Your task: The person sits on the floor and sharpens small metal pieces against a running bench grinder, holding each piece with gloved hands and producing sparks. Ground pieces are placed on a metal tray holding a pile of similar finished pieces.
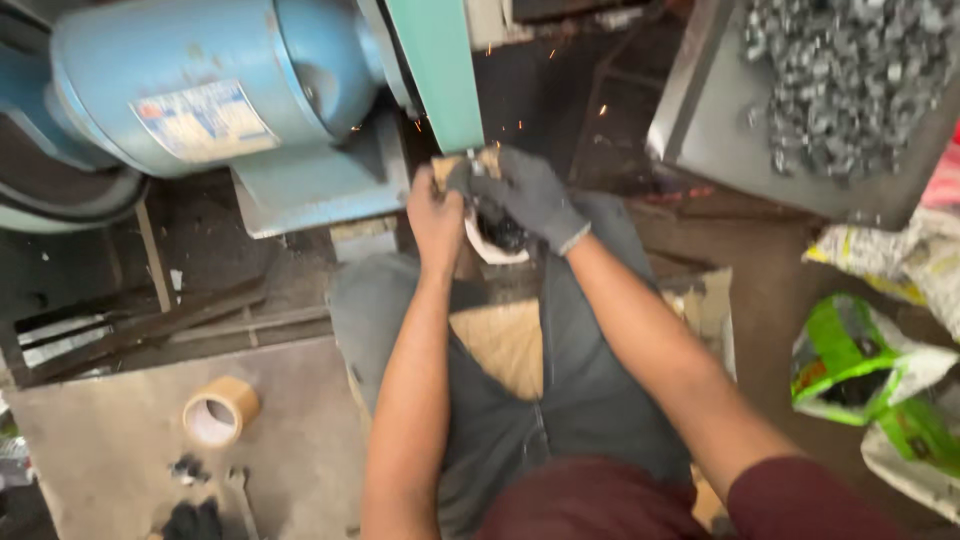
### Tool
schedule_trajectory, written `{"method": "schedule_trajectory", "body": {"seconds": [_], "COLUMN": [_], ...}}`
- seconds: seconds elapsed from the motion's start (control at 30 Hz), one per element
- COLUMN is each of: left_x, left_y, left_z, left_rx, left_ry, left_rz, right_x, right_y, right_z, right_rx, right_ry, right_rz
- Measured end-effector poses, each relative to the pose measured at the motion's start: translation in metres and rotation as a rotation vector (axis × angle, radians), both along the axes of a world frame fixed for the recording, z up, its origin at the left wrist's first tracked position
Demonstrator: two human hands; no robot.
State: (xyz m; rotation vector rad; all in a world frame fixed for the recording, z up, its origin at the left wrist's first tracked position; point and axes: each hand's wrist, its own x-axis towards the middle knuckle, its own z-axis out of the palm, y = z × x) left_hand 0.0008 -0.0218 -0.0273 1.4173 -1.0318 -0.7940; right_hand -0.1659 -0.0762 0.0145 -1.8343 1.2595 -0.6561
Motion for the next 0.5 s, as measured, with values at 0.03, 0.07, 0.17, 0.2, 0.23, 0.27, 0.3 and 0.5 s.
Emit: {"method": "schedule_trajectory", "body": {"seconds": [0.03, 0.07, 0.17, 0.2, 0.23, 0.27, 0.3, 0.5], "left_x": [-0.003, -0.004, 0.002, 0.003, 0.002, 0.003, 0.004, -0.011], "left_y": [0.014, 0.013, 0.005, 0.004, 0.007, 0.009, 0.009, -0.01], "left_z": [0.0, 0.004, 0.022, 0.024, 0.021, 0.016, 0.013, -0.006], "left_rx": [0.078, 0.127, 0.152, 0.153, 0.236, 0.323, 0.407, 0.138], "left_ry": [-0.013, -0.028, 0.029, 0.069, 0.147, 0.224, 0.299, 1.069], "left_rz": [-0.009, -0.013, -0.078, -0.109, -0.151, -0.188, -0.222, -0.257], "right_x": [-0.003, -0.003, -0.005, -0.008, -0.011, -0.012, -0.011, 0.007], "right_y": [0.015, 0.016, 0.023, 0.027, 0.031, 0.035, 0.036, -0.019], "right_z": [0.0, 0.005, 0.024, 0.026, 0.023, 0.019, 0.016, 0.008], "right_rx": [-0.069, -0.165, -0.118, -0.033, 0.05, 0.137, 0.219, 0.441], "right_ry": [-0.06, -0.121, -0.238, -0.264, -0.383, -0.503, -0.626, -0.827], "right_rz": [0.004, 0.013, -0.102, -0.163, -0.191, -0.216, -0.237, -0.319]}}
